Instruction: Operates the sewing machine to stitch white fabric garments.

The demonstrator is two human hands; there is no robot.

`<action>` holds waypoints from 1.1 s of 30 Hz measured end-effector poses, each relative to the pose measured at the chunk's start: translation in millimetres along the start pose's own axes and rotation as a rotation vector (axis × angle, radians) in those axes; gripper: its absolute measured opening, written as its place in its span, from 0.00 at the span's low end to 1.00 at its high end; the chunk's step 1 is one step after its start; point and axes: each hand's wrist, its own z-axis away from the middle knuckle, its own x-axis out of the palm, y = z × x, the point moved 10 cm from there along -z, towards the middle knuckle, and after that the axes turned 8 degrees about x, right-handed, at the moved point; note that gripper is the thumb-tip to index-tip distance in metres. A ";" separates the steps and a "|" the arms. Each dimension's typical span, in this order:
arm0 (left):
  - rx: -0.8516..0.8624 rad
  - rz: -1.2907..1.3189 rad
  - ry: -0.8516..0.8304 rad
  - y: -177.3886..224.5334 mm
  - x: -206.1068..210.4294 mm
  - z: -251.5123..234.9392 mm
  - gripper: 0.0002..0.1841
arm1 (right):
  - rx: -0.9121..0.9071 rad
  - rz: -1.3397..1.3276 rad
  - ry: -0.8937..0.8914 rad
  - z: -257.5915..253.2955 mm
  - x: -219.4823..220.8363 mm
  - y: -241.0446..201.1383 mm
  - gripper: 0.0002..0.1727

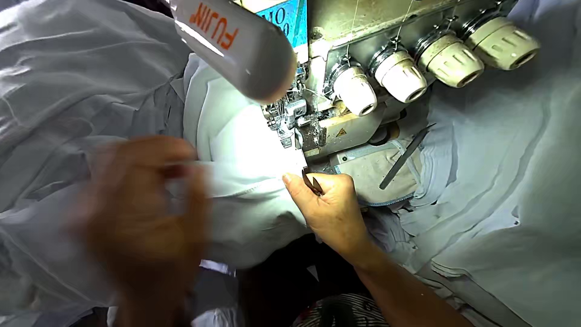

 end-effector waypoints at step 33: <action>0.020 -0.280 0.182 59.7 90.5 5.7 0.10 | -0.297 -0.107 -0.088 22.2 -19.2 9.8 0.20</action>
